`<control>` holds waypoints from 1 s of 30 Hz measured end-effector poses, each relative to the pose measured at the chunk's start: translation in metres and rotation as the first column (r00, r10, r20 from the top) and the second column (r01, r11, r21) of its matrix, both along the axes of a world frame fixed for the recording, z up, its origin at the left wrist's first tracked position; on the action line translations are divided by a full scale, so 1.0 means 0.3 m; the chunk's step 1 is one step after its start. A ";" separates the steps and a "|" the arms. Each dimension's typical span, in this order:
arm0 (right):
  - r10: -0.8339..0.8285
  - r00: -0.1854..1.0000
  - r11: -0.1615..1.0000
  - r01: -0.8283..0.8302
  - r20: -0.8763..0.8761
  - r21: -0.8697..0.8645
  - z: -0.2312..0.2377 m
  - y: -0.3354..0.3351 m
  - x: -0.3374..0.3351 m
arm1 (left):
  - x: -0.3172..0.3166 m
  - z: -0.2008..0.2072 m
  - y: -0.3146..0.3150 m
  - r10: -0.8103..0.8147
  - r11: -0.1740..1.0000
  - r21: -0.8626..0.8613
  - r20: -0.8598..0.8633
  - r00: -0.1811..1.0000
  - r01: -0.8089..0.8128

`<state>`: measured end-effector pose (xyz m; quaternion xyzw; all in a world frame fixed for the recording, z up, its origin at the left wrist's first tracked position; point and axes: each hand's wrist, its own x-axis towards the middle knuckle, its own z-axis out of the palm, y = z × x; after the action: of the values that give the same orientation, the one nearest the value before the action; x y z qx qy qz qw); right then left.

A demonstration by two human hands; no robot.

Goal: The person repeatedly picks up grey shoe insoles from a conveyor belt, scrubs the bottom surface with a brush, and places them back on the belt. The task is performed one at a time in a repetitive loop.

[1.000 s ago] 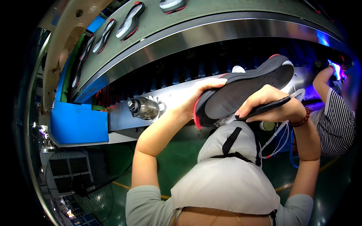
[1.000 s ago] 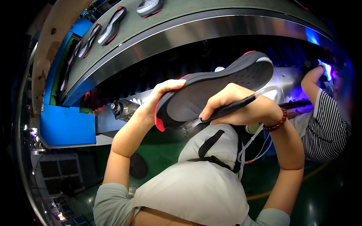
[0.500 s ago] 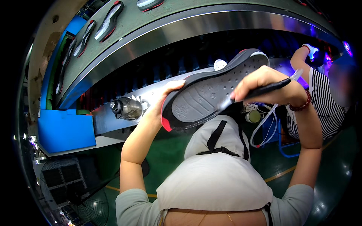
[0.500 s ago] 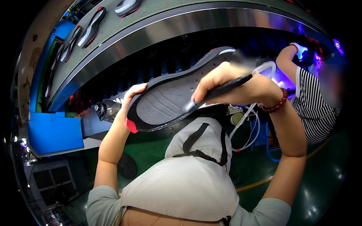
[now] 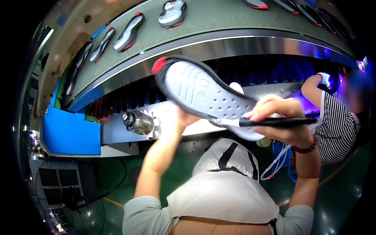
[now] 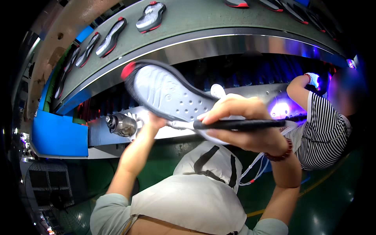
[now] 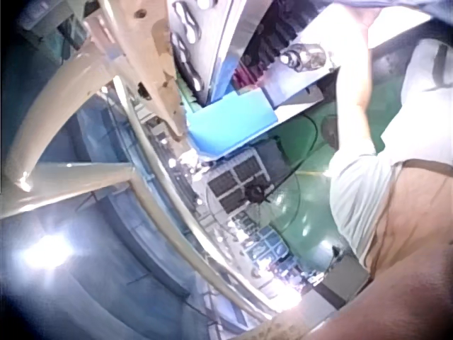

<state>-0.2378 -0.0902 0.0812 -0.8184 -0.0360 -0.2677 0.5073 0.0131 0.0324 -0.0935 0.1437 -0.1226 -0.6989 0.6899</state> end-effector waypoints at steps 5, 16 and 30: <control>-0.221 0.942 0.793 0.323 -0.251 0.516 -0.239 -0.032 0.018 | -0.214 -0.066 -0.160 0.023 0.983 0.183 -0.081 0.996 -0.008; -0.566 0.811 0.712 0.572 -0.149 0.406 -0.300 -0.127 0.151 | -0.357 0.005 -0.128 0.125 0.956 0.247 0.144 0.982 -0.158; -0.184 0.979 0.978 0.192 -0.091 0.080 -0.193 -0.014 0.054 | -0.261 0.112 -0.073 0.232 0.940 0.187 0.267 0.935 -0.286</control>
<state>-0.2216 -0.0943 0.0234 -0.8052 0.0746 -0.2815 0.5166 -0.0651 0.0106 -0.0598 0.3190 -0.1061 -0.5879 0.7358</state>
